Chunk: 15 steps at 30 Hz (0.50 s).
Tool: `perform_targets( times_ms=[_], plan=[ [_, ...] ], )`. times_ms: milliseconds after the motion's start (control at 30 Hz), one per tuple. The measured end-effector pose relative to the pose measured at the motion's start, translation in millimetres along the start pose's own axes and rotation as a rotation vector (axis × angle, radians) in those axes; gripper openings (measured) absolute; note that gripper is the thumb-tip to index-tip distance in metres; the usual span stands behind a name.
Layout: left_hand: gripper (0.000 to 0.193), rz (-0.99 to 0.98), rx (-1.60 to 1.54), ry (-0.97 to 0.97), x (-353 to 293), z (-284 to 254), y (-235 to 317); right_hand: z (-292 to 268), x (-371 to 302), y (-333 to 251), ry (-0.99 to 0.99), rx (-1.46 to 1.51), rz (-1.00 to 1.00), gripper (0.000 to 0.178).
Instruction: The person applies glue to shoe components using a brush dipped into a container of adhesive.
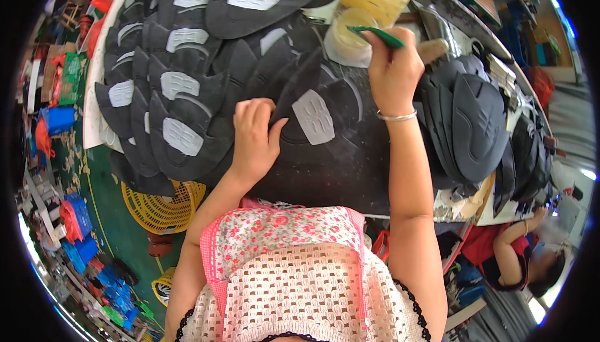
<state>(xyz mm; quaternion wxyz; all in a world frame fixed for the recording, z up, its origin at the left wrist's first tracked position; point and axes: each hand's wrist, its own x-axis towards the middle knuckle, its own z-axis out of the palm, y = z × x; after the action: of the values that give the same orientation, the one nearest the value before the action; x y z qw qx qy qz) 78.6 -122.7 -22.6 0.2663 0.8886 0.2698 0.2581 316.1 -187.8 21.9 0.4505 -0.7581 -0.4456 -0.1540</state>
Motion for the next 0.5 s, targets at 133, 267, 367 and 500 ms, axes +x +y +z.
perform_targets(
  times_ms=[133, 267, 367, 500],
  plan=[
    [0.019, -0.218, -0.35, 0.231, 3.1, -26.7, -19.9, 13.0, 14.8, 3.1, -0.1, -0.11, -0.02, 0.016],
    [0.031, -0.417, -0.59, 0.549, 28.2, -55.0, -80.8, 3.2, 7.6, 2.6, 0.008, -0.098, 0.109, 0.017],
    [0.033, -0.476, -0.745, 0.741, 74.3, -82.8, -123.8, -3.5, -1.8, 7.9, 0.046, -0.121, 0.127, 0.019],
    [0.055, -0.545, -0.631, 0.967, 105.9, -129.3, -208.9, -17.1, -11.6, 1.8, 0.031, -0.071, 0.197, 0.022]
  ],
)
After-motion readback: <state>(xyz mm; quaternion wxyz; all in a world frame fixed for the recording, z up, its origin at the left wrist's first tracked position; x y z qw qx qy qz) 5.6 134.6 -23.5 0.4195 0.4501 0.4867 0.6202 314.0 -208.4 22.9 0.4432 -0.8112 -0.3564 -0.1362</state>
